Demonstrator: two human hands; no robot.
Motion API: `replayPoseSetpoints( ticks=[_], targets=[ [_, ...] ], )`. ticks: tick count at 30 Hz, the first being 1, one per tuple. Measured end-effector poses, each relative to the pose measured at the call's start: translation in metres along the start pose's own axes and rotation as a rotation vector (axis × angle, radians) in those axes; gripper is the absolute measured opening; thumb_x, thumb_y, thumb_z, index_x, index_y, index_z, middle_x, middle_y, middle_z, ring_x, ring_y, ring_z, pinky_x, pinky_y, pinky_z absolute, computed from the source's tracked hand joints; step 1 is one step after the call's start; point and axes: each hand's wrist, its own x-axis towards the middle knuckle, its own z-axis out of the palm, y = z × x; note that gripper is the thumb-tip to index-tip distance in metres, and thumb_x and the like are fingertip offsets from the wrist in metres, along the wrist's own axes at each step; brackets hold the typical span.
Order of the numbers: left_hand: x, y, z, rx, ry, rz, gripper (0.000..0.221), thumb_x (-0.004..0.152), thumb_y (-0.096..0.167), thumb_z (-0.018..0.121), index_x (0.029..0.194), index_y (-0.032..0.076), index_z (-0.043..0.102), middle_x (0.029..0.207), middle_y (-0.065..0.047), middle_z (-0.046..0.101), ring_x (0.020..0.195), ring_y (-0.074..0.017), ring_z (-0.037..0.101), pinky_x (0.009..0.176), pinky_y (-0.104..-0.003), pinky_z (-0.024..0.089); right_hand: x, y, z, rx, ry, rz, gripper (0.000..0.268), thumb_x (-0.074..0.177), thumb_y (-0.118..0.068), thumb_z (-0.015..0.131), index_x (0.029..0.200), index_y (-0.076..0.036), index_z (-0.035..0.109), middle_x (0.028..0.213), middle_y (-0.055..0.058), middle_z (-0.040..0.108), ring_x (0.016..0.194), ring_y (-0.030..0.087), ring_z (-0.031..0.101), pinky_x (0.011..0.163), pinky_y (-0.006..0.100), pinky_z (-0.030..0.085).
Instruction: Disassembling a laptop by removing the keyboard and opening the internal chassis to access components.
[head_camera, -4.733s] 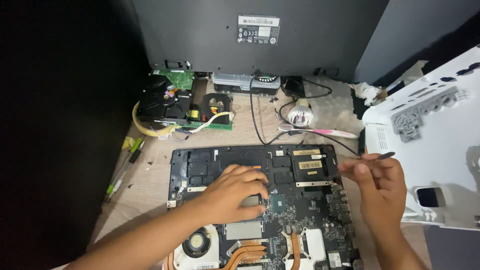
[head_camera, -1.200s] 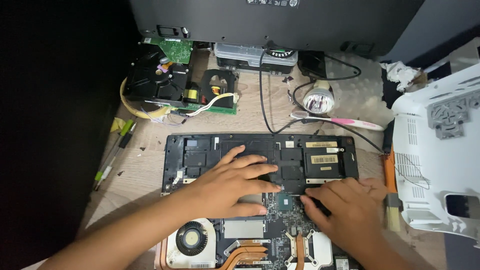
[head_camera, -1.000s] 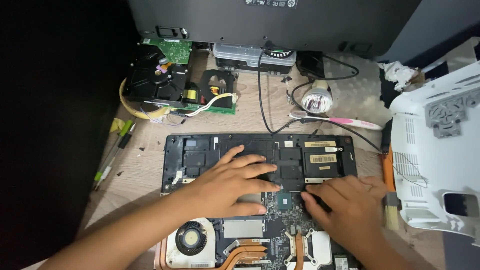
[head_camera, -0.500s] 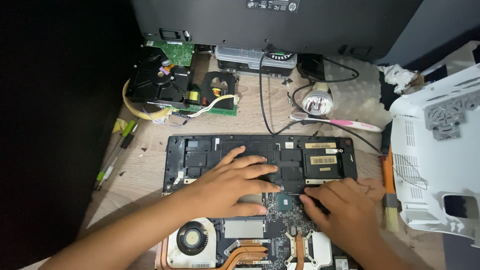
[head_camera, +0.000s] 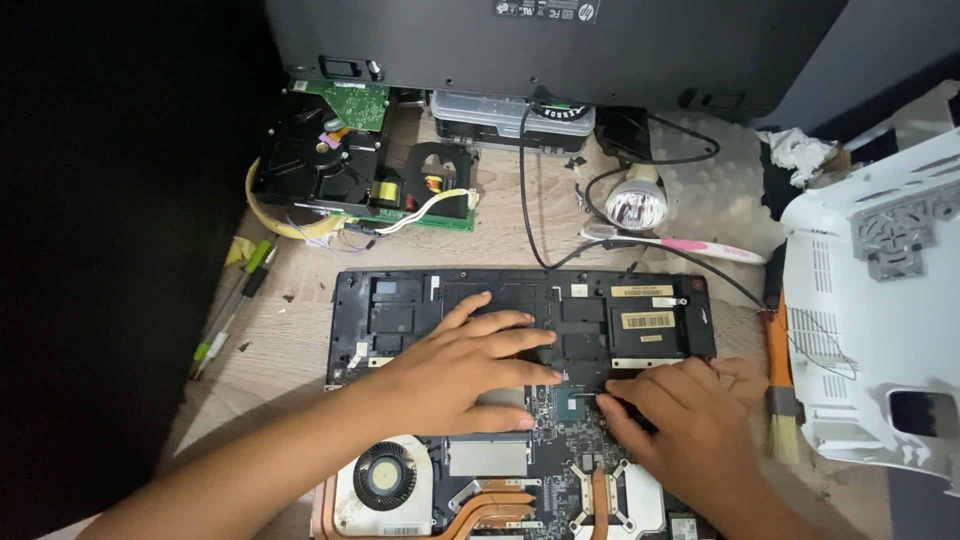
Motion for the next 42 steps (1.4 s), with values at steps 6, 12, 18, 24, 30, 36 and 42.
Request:
replayPoseSetpoints(
  ticks=[6, 12, 18, 24, 30, 36, 42],
  targets=[
    [0.000, 0.000, 0.000, -0.006, -0.020, -0.023, 0.048, 0.096, 0.054, 0.056, 0.136, 0.030, 0.065, 0.156, -0.008, 0.049, 0.147, -0.0334, 0.036, 0.117, -0.065, 0.011, -0.002, 0.001, 0.002, -0.004, 0.010, 0.016, 0.018, 0.083, -0.027, 0.084, 0.094, -0.015, 0.075, 0.086, -0.002, 0.070, 0.073, 0.020, 0.060, 0.064, 0.032, 0.050],
    [0.000, 0.000, 0.001, 0.005, 0.003, -0.013, 0.047, 0.095, 0.054, 0.058, 0.135, 0.031, 0.065, 0.156, -0.006, 0.050, 0.147, -0.0324, 0.038, 0.117, -0.064, 0.012, -0.002, 0.002, 0.001, -0.037, 0.008, 0.029, 0.016, 0.084, -0.028, 0.084, 0.089, -0.015, 0.075, 0.080, -0.003, 0.068, 0.071, 0.020, 0.058, 0.059, 0.031, 0.045],
    [0.000, 0.000, 0.000, -0.001, 0.014, 0.001, 0.047, 0.095, 0.053, 0.059, 0.135, 0.030, 0.065, 0.155, -0.008, 0.051, 0.146, -0.0334, 0.039, 0.118, -0.064, 0.012, -0.002, 0.003, 0.003, 0.001, 0.014, 0.018, 0.017, 0.084, -0.027, 0.084, 0.091, -0.014, 0.075, 0.082, -0.003, 0.069, 0.071, 0.020, 0.058, 0.062, 0.031, 0.047],
    [0.003, -0.017, -0.011, -0.353, 0.438, -0.136, 0.022, 0.096, 0.022, 0.065, 0.116, 0.016, 0.073, 0.129, -0.015, 0.072, 0.120, -0.0256, 0.068, 0.105, -0.041, 0.057, -0.001, 0.010, -0.001, 0.003, 0.014, 0.121, 0.017, 0.090, -0.018, 0.074, 0.105, -0.011, 0.078, 0.096, 0.004, 0.075, 0.086, 0.021, 0.068, 0.076, 0.034, 0.054],
    [0.004, -0.044, -0.006, -0.554, 0.915, -0.347, 0.016, 0.100, 0.021, 0.063, 0.094, 0.011, 0.075, 0.094, -0.001, 0.077, 0.089, -0.0101, 0.069, 0.083, -0.027, 0.054, 0.000, 0.010, 0.004, -0.197, 0.028, 0.075, 0.011, 0.091, -0.029, 0.073, 0.101, -0.033, 0.077, 0.089, -0.014, 0.068, 0.089, 0.010, 0.065, 0.108, 0.045, 0.023],
    [0.003, -0.035, -0.008, -0.373, 0.748, -0.261, 0.015, 0.098, 0.018, 0.065, 0.090, 0.012, 0.076, 0.088, 0.001, 0.073, 0.080, -0.0103, 0.064, 0.074, -0.026, 0.050, 0.005, 0.026, -0.013, -0.154, -0.089, 0.315, 0.021, 0.092, -0.030, 0.067, 0.110, -0.028, 0.079, 0.100, -0.003, 0.080, 0.086, 0.023, 0.072, 0.090, 0.045, 0.045],
    [0.003, -0.036, -0.004, -0.336, 0.746, -0.236, 0.015, 0.098, 0.020, 0.066, 0.087, 0.013, 0.074, 0.078, 0.003, 0.066, 0.077, -0.0116, 0.061, 0.073, -0.027, 0.048, 0.016, 0.026, -0.049, -0.279, -0.332, 0.813, 0.042, 0.096, -0.030, 0.056, 0.137, -0.037, 0.065, 0.100, -0.005, 0.081, 0.099, 0.027, 0.073, 0.093, 0.045, 0.043]
  ],
)
